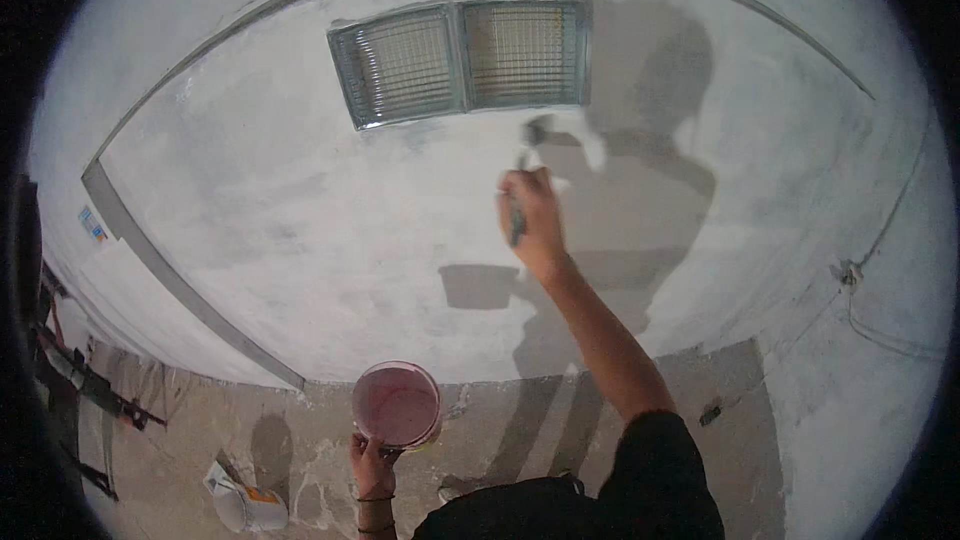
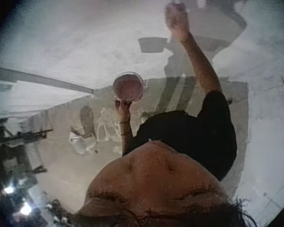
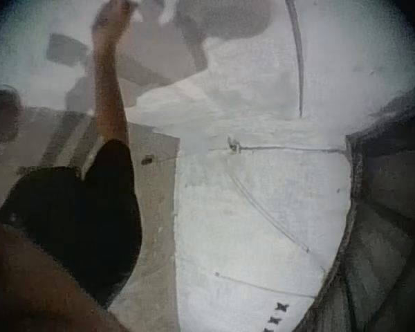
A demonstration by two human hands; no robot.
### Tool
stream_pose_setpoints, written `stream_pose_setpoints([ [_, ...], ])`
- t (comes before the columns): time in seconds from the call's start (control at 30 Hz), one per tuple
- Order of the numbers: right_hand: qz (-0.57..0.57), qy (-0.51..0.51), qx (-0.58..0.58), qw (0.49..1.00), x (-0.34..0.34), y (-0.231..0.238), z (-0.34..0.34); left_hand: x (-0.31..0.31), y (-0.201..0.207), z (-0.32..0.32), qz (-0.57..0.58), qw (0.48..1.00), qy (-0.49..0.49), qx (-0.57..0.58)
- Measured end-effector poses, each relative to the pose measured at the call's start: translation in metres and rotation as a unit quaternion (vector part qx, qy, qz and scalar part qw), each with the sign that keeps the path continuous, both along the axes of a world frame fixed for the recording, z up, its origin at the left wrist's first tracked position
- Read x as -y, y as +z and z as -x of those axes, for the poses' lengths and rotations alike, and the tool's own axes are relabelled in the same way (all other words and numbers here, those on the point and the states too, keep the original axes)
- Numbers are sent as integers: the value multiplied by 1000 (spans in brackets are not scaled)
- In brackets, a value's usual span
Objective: A person uses a paintbrush and a bucket of paint to coat a wall.
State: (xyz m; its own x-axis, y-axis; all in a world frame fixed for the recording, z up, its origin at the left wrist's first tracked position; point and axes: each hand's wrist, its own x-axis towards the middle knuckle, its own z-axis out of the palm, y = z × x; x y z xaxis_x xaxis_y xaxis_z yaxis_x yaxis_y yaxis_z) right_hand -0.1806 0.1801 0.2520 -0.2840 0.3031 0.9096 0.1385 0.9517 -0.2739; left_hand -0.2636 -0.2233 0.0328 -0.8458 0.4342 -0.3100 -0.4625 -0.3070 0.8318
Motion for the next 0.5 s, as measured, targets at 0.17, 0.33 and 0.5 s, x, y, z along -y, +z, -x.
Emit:
stream_pose_setpoints([
  [0.17, -21, 105, -23, 994, 61, 4, 120, 50, 10, 49, 9, 999, 14, -27],
  [0.33, 31, 225, 36, 973, 120, 17, 158, 79, 6, 100, 6, 999, -10, -49],
  [0.5, -39, 136, 58, 988, 80, 8, 118, 85, 12, 126, 13, 998, -53, -39],
])
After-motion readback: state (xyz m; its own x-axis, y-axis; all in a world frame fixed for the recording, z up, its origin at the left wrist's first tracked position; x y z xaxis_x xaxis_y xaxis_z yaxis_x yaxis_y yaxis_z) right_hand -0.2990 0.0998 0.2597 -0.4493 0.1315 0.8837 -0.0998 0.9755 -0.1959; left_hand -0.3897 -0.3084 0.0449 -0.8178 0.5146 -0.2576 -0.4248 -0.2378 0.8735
